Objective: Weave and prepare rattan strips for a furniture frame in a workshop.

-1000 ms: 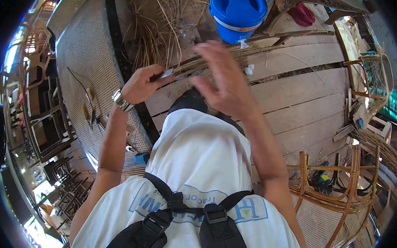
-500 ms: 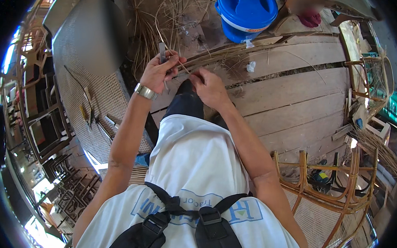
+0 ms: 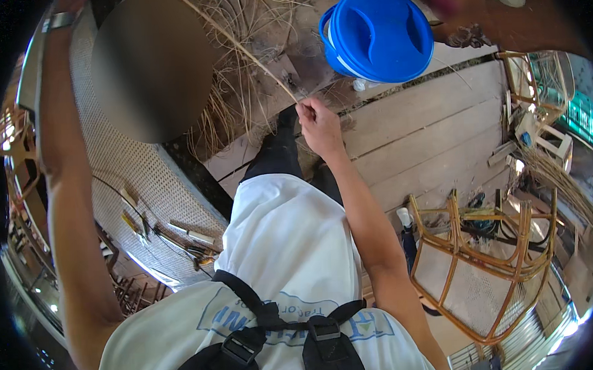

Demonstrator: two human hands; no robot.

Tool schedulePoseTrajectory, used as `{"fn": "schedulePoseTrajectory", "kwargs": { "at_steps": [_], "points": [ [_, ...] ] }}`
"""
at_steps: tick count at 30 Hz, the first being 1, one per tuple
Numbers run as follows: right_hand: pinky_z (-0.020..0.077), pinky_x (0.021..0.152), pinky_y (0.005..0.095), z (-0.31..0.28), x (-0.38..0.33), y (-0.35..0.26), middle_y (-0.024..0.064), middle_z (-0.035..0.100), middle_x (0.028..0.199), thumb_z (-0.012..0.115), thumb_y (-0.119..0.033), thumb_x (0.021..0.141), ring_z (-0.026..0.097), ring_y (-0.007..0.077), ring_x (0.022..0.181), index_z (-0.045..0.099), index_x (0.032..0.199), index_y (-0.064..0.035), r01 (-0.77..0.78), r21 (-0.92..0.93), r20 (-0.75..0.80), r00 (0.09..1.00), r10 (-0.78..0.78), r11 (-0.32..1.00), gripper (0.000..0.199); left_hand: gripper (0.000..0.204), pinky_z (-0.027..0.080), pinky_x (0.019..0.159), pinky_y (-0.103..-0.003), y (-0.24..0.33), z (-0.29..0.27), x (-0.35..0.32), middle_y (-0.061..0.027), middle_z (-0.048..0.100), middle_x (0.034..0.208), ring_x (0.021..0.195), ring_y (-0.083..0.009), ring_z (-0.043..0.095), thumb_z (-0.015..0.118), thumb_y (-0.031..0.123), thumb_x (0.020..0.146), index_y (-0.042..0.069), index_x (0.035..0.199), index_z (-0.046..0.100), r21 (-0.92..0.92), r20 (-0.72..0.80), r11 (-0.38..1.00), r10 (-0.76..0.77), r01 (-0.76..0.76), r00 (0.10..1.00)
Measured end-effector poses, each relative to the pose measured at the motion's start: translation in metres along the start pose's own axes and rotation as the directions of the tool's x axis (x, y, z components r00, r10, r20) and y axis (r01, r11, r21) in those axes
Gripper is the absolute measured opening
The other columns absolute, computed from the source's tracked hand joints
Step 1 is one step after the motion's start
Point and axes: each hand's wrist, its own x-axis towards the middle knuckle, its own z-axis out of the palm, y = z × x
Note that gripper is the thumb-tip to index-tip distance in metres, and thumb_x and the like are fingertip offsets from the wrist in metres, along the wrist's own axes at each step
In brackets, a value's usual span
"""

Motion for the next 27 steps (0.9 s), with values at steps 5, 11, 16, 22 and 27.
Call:
{"fn": "schedulePoseTrajectory", "kwargs": {
  "at_steps": [5, 11, 16, 22, 27],
  "points": [
    [0.0455, 0.055, 0.0327, 0.031, 0.04, -0.028, 0.0089, 0.058, 0.064, 0.061, -0.015, 0.091, 0.054, 0.018, 0.055, 0.058, 0.089, -0.0024, 0.103, -0.188, -0.17, 0.976, -0.135, 0.977, 0.013, 0.037, 0.046, 0.054, -0.034, -0.063, -0.017, 0.005, -0.003, 0.06, 0.073, 0.057, -0.0152, 0.054, 0.059, 0.041, 0.094, 0.005, 0.09, 0.068, 0.685, -0.727, 0.452, 0.475, 0.571, 0.496],
    [0.0478, 0.058, 0.0399, 0.043, 0.056, -0.039, 0.0148, 0.062, 0.068, 0.06, -0.016, 0.089, 0.063, 0.0308, 0.063, 0.057, 0.086, -0.0024, -0.006, -0.268, -0.202, 0.978, -0.051, 0.963, 0.014, 0.055, 0.034, 0.043, -0.023, -0.315, 0.016, -0.043, -0.0039, 0.066, 0.07, 0.048, -0.0063, 0.042, 0.061, 0.061, 0.085, 0.009, 0.104, 0.068, 0.407, -0.698, 0.665, -0.215, 0.626, 0.683],
    [0.0485, 0.058, 0.0393, 0.049, 0.057, -0.037, 0.0137, 0.062, 0.069, 0.059, -0.014, 0.089, 0.063, 0.0301, 0.064, 0.058, 0.087, -0.0031, -0.058, -0.276, -0.139, 0.99, 0.02, 0.96, 0.012, 0.035, 0.031, 0.043, -0.02, -0.393, 0.018, -0.044, 0.0027, 0.066, 0.077, 0.047, -0.0033, 0.039, 0.07, 0.04, 0.088, 0.008, 0.103, 0.069, 0.073, -0.38, 0.878, -0.413, 0.473, 0.827],
    [0.0497, 0.06, 0.0413, 0.046, 0.049, -0.025, 0.0147, 0.063, 0.073, 0.059, -0.015, 0.09, 0.065, 0.0329, 0.068, 0.058, 0.09, -0.0049, -0.155, -0.314, -0.232, 0.969, 0.082, 0.937, 0.01, 0.022, 0.034, 0.046, -0.021, -0.391, -0.012, -0.018, 0.001, 0.068, 0.084, 0.055, -0.0039, 0.05, 0.073, 0.022, 0.087, 0.007, 0.103, 0.068, 0.235, -0.399, 0.861, -0.337, 0.45, 0.853],
    [0.0507, 0.063, 0.0442, 0.039, 0.041, -0.007, 0.0166, 0.064, 0.079, 0.057, -0.014, 0.091, 0.065, 0.0358, 0.072, 0.055, 0.095, -0.0056, -0.131, -0.437, -0.235, 0.972, 0.028, 0.89, 0.01, 0.014, 0.039, 0.058, -0.021, -0.402, -0.037, 0.001, 0.0003, 0.068, 0.089, 0.072, -0.0042, 0.057, 0.068, 0.015, 0.09, 0.007, 0.101, 0.067, 0.293, -0.308, 0.856, -0.336, 0.425, 0.89]
  ]
}}
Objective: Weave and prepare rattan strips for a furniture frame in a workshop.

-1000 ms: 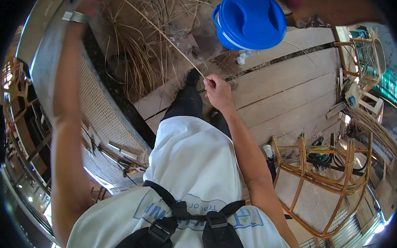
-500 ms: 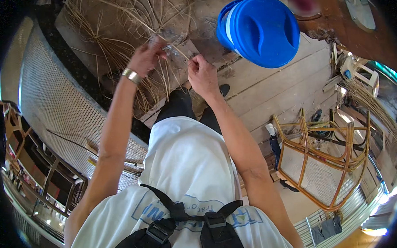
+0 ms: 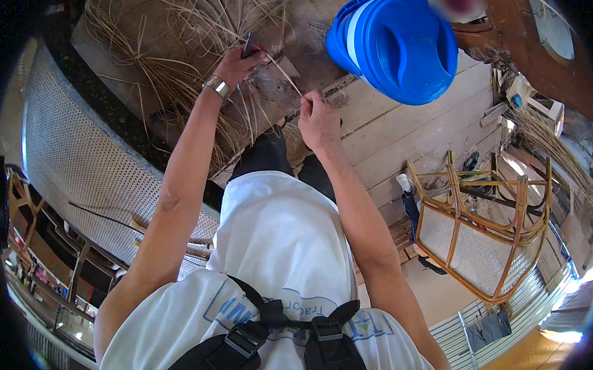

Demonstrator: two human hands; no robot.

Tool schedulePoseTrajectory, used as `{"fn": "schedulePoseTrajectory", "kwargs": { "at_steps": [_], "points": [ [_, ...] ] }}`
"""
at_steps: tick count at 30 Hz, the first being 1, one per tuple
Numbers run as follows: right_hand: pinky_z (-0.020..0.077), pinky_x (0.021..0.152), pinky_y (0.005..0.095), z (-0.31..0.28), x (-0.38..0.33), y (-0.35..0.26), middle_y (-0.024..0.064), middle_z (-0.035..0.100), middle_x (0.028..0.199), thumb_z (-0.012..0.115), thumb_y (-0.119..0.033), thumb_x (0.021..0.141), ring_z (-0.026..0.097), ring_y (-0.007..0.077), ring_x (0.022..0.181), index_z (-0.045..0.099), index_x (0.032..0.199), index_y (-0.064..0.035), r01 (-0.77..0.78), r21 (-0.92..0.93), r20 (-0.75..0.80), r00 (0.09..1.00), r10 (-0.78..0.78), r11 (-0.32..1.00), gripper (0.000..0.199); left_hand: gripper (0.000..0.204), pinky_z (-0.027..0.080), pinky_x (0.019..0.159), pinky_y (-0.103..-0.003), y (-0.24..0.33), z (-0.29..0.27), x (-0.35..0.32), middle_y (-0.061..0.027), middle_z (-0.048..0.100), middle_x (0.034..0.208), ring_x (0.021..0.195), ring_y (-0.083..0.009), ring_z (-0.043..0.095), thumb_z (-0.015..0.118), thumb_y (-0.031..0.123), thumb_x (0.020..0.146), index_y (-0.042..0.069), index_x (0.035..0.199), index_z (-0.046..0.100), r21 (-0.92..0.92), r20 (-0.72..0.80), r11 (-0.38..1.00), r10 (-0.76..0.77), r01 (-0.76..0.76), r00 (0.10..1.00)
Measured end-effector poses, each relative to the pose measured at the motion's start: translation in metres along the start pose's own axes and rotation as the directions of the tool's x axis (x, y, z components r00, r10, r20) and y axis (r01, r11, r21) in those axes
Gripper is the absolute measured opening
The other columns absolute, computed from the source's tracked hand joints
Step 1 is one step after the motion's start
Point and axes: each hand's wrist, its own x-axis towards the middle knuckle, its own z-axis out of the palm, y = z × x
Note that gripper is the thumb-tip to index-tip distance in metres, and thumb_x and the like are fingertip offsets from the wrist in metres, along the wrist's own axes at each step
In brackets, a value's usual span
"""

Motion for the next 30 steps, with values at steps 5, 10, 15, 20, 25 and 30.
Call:
{"fn": "schedulePoseTrajectory", "kwargs": {
  "at_steps": [5, 10, 15, 20, 25, 30],
  "points": [
    [0.0512, 0.066, 0.0457, 0.014, 0.001, 0.011, 0.0165, 0.062, 0.087, 0.057, -0.012, 0.088, 0.063, 0.0373, 0.078, 0.054, 0.097, -0.0056, 0.125, -0.157, -0.044, 0.99, -0.133, 0.98, 0.011, 0.015, 0.041, 0.061, -0.021, -0.015, 0.003, 0.017, 0.0013, 0.068, 0.09, 0.074, -0.0058, 0.057, 0.066, 0.015, 0.091, 0.005, 0.102, 0.067, 0.067, -0.071, 0.993, 0.102, -0.098, 0.992],
    [0.05, 0.073, 0.0454, 0.021, -0.003, 0.016, 0.0155, 0.058, 0.091, 0.06, -0.004, 0.078, 0.059, 0.0369, 0.087, 0.054, 0.095, -0.0052, 0.221, -0.286, -0.058, 0.967, -0.247, 0.932, 0.019, 0.015, 0.041, 0.057, -0.021, -0.019, 0.001, 0.012, 0.002, 0.067, 0.087, 0.066, -0.0054, 0.054, 0.065, 0.013, 0.091, 0.006, 0.104, 0.066, 0.179, -0.086, 0.976, 0.139, -0.122, 0.987],
    [0.0497, 0.074, 0.0469, 0.026, -0.006, 0.019, 0.0157, 0.059, 0.092, 0.058, -0.001, 0.075, 0.059, 0.0374, 0.088, 0.054, 0.097, -0.0055, 0.184, -0.295, -0.052, 0.977, -0.208, 0.938, 0.022, 0.014, 0.035, 0.045, -0.022, -0.018, -0.001, 0.006, 0.0006, 0.068, 0.089, 0.052, -0.0046, 0.045, 0.065, 0.013, 0.092, 0.009, 0.106, 0.066, -0.103, 0.021, 0.994, 0.026, -0.023, 0.999],
    [0.0486, 0.078, 0.0484, 0.034, 0.0, 0.019, 0.0189, 0.061, 0.094, 0.053, -0.006, 0.086, 0.06, 0.0394, 0.09, 0.056, 0.096, -0.004, 0.137, -0.277, -0.072, 0.984, -0.162, 0.951, 0.01, 0.011, 0.036, 0.046, -0.022, -0.024, 0.006, 0.013, 0.0008, 0.067, 0.082, 0.052, -0.0048, 0.046, 0.064, 0.013, 0.092, 0.008, 0.102, 0.067, -0.056, -0.074, 0.997, 0.042, -0.046, 0.996],
    [0.049, 0.077, 0.0488, 0.034, 0.0, 0.012, 0.0199, 0.062, 0.093, 0.054, -0.007, 0.085, 0.061, 0.0394, 0.089, 0.055, 0.095, -0.0038, 0.062, -0.308, -0.03, 0.997, -0.075, 0.949, 0.011, 0.01, 0.043, 0.054, -0.026, -0.03, 0.014, 0.017, 0.0004, 0.067, 0.076, 0.059, -0.0075, 0.055, 0.066, 0.014, 0.089, 0.008, 0.096, 0.07, 0.248, -0.219, 0.956, 0.213, -0.157, 0.952],
    [0.0503, 0.073, 0.049, 0.033, 0.002, 0.005, 0.019, 0.065, 0.085, 0.054, -0.01, 0.087, 0.063, 0.041, 0.082, 0.057, 0.095, -0.0032, -0.013, -0.305, -0.041, 0.999, 0.001, 0.952, 0.011, 0.026, 0.05, 0.066, -0.033, -0.019, 0.02, 0.006, -0.0089, 0.07, 0.078, 0.071, -0.0223, 0.066, 0.064, 0.031, 0.089, 0.006, 0.094, 0.07, 0.53, -0.323, 0.848, 0.206, -0.004, 0.923]
  ]
}}
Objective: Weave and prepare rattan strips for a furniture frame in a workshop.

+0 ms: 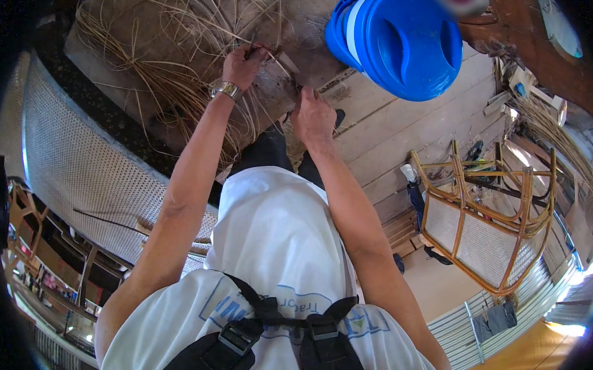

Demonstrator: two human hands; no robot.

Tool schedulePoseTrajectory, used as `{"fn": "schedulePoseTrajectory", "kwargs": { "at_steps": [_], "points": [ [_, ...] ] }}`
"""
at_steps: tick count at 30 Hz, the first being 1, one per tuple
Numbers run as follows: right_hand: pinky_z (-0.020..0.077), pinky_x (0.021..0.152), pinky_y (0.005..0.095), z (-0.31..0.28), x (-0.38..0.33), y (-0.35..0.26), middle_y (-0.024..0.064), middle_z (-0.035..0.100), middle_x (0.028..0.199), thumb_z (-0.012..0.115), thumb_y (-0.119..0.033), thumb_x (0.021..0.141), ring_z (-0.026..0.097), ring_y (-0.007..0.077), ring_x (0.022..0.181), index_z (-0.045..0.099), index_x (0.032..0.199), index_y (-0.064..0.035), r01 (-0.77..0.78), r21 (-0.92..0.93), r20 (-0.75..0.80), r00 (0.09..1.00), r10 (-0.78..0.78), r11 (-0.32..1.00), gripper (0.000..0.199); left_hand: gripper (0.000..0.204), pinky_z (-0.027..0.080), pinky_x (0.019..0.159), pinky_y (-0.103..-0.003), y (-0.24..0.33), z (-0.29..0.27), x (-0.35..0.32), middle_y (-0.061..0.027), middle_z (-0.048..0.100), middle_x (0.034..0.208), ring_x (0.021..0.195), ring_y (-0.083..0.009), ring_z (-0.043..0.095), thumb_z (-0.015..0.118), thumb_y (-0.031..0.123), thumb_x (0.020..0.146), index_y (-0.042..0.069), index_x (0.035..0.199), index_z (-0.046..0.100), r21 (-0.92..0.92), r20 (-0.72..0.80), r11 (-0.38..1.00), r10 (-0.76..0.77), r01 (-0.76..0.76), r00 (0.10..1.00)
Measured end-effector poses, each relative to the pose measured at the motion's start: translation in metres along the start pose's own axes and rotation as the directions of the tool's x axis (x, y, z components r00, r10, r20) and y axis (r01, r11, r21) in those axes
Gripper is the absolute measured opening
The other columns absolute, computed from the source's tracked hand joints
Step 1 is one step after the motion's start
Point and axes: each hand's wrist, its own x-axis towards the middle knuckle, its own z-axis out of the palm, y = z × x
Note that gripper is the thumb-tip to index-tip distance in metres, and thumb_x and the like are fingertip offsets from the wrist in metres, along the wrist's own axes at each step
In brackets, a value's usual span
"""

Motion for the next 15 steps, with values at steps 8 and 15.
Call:
{"fn": "schedulePoseTrajectory", "kwargs": {
  "at_steps": [8, 15],
  "points": [
    [0.0506, 0.068, 0.043, 0.013, -0.004, 0.017, 0.0175, 0.068, 0.076, 0.061, -0.028, 0.087, 0.068, 0.0346, 0.077, 0.068, 0.087, -0.0021, -0.337, 0.416, 0.056, 0.936, 0.346, 0.844, 0.027, 0.034, 0.051, 0.07, -0.038, 0.033, -0.025, -0.024, -0.015, 0.069, 0.079, 0.078, -0.0322, 0.067, 0.058, 0.035, 0.09, 0.004, 0.101, 0.065, 0.259, -0.062, 0.966, 0.022, -0.006, 0.998],
    [0.0494, 0.07, 0.0427, 0.019, 0.007, 0.03, 0.0194, 0.067, 0.075, 0.063, -0.031, 0.085, 0.066, 0.0355, 0.076, 0.066, 0.083, 0.0009, -0.342, 0.391, 0.114, 0.939, 0.323, 0.855, 0.032, 0.021, 0.051, 0.066, -0.038, 0.012, -0.026, -0.061, -0.012, 0.068, 0.077, 0.074, -0.027, 0.069, 0.052, 0.022, 0.094, 0.007, 0.104, 0.063, 0.143, 0.275, 0.98, 0.093, -0.137, 0.957]
  ]
}}
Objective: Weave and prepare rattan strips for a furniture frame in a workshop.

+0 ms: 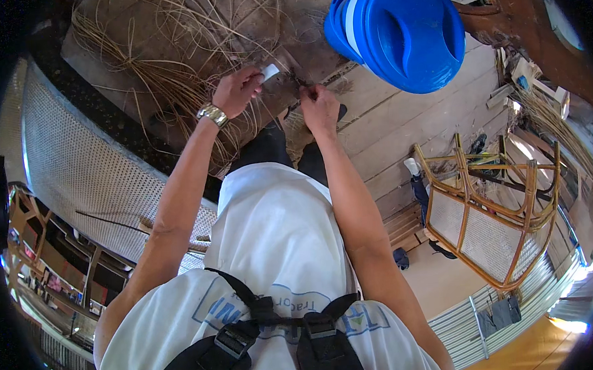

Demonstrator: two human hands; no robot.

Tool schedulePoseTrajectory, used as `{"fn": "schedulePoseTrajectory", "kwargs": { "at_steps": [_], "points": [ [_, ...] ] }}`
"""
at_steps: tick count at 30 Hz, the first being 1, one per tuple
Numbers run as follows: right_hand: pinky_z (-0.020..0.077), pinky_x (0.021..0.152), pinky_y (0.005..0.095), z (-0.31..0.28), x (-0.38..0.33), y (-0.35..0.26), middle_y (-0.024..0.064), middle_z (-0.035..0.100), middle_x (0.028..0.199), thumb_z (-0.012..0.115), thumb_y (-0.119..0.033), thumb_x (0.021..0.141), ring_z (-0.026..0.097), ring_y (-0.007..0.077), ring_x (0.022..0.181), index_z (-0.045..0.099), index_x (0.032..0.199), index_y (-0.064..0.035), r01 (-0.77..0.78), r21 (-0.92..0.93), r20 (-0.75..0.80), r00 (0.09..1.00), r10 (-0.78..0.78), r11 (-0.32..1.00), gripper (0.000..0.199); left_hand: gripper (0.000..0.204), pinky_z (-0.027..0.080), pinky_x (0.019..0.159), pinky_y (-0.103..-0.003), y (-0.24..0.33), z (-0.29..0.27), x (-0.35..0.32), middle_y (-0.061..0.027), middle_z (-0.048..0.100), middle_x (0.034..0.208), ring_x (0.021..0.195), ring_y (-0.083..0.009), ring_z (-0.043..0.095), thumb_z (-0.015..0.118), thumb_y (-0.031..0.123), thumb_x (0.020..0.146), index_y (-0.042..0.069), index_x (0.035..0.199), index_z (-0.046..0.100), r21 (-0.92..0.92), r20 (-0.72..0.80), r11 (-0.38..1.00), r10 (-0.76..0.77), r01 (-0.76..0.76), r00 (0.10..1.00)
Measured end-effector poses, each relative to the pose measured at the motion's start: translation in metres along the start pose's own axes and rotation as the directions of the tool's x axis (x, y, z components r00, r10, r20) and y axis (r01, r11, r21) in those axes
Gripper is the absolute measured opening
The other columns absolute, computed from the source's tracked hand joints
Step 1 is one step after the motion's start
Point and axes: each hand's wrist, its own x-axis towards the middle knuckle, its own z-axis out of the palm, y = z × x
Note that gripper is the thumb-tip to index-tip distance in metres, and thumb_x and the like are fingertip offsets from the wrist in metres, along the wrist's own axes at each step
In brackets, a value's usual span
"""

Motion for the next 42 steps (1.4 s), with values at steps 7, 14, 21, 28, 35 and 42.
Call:
{"fn": "schedulePoseTrajectory", "kwargs": {
  "at_steps": [7, 14, 21, 28, 35, 42],
  "points": [
    [0.0491, 0.071, 0.0445, -0.002, 0.008, -0.001, 0.0226, 0.065, 0.079, 0.063, -0.032, 0.083, 0.064, 0.04, 0.079, 0.064, 0.082, 0.0022, 0.012, -0.08, 0.029, 1.0, -0.009, 0.997, 0.034, 0.015, 0.053, 0.065, -0.03, 0.007, 0.007, -0.012, -0.0094, 0.07, 0.088, 0.082, -0.0186, 0.07, 0.062, 0.01, 0.091, 0.004, 0.104, 0.06, -0.512, -0.042, 0.859, -0.034, 0.008, 0.999],
    [0.0493, 0.073, 0.0444, -0.004, 0.012, -0.001, 0.0218, 0.066, 0.081, 0.064, -0.032, 0.084, 0.064, 0.0394, 0.081, 0.064, 0.081, 0.0015, -0.014, -0.06, 0.089, 0.996, 0.019, 0.998, 0.033, 0.026, 0.052, 0.063, -0.025, -0.015, -0.017, -0.048, -0.0066, 0.068, 0.091, 0.081, -0.0142, 0.067, 0.072, -0.002, 0.081, 0.003, 0.103, 0.06, -0.849, -0.492, 0.423, -0.415, -0.316, 0.765],
    [0.0493, 0.073, 0.0435, -0.004, 0.011, 0.0, 0.0206, 0.065, 0.08, 0.066, -0.032, 0.083, 0.064, 0.0373, 0.081, 0.063, 0.081, 0.0009, 0.029, -0.094, 0.068, 0.997, -0.022, 0.995, 0.033, 0.014, 0.051, 0.061, -0.035, -0.035, -0.031, -0.098, -0.0097, 0.068, 0.074, 0.071, -0.0282, 0.067, 0.073, 0.013, 0.078, 0.008, 0.089, 0.067, 0.232, -0.397, 0.951, -0.101, 0.206, 0.912],
    [0.0493, 0.074, 0.0441, -0.001, 0.014, 0.002, 0.0207, 0.066, 0.082, 0.066, -0.032, 0.083, 0.064, 0.0379, 0.082, 0.064, 0.084, 0.0008, 0.033, -0.131, 0.074, 0.997, -0.024, 0.991, 0.033, 0.023, 0.049, 0.068, -0.044, -0.007, -0.029, -0.091, -0.0201, 0.058, 0.093, 0.084, -0.037, 0.061, 0.049, 0.009, 0.089, 0.005, 0.111, 0.057, 0.47, -0.137, 0.882, 0.122, -0.044, 0.983],
    [0.0492, 0.075, 0.045, 0.001, 0.016, 0.004, 0.0213, 0.066, 0.084, 0.064, -0.032, 0.083, 0.064, 0.0388, 0.084, 0.065, 0.085, 0.0005, -0.042, -0.085, 0.092, 0.995, 0.05, 0.996, 0.033, 0.021, 0.049, 0.06, -0.039, 0.001, 0.015, -0.033, -0.0115, 0.065, 0.071, 0.066, -0.0294, 0.066, 0.049, 0.023, 0.098, 0.004, 0.102, 0.058, 0.089, -0.04, 0.992, 0.09, -0.086, 0.995],
    [0.0493, 0.077, 0.0449, -0.001, 0.017, 0.004, 0.0215, 0.067, 0.087, 0.063, -0.03, 0.082, 0.064, 0.0386, 0.085, 0.065, 0.084, 0.0011, -0.006, -0.086, 0.117, 0.993, 0.016, 0.996, 0.032, 0.024, 0.051, 0.065, -0.046, -0.007, 0.033, -0.002, -0.0169, 0.068, 0.082, 0.078, -0.037, 0.066, 0.049, 0.033, 0.096, 0.012, 0.097, 0.06, 0.265, 0.0, 0.961, 0.077, -0.074, 0.997]
  ]
}}
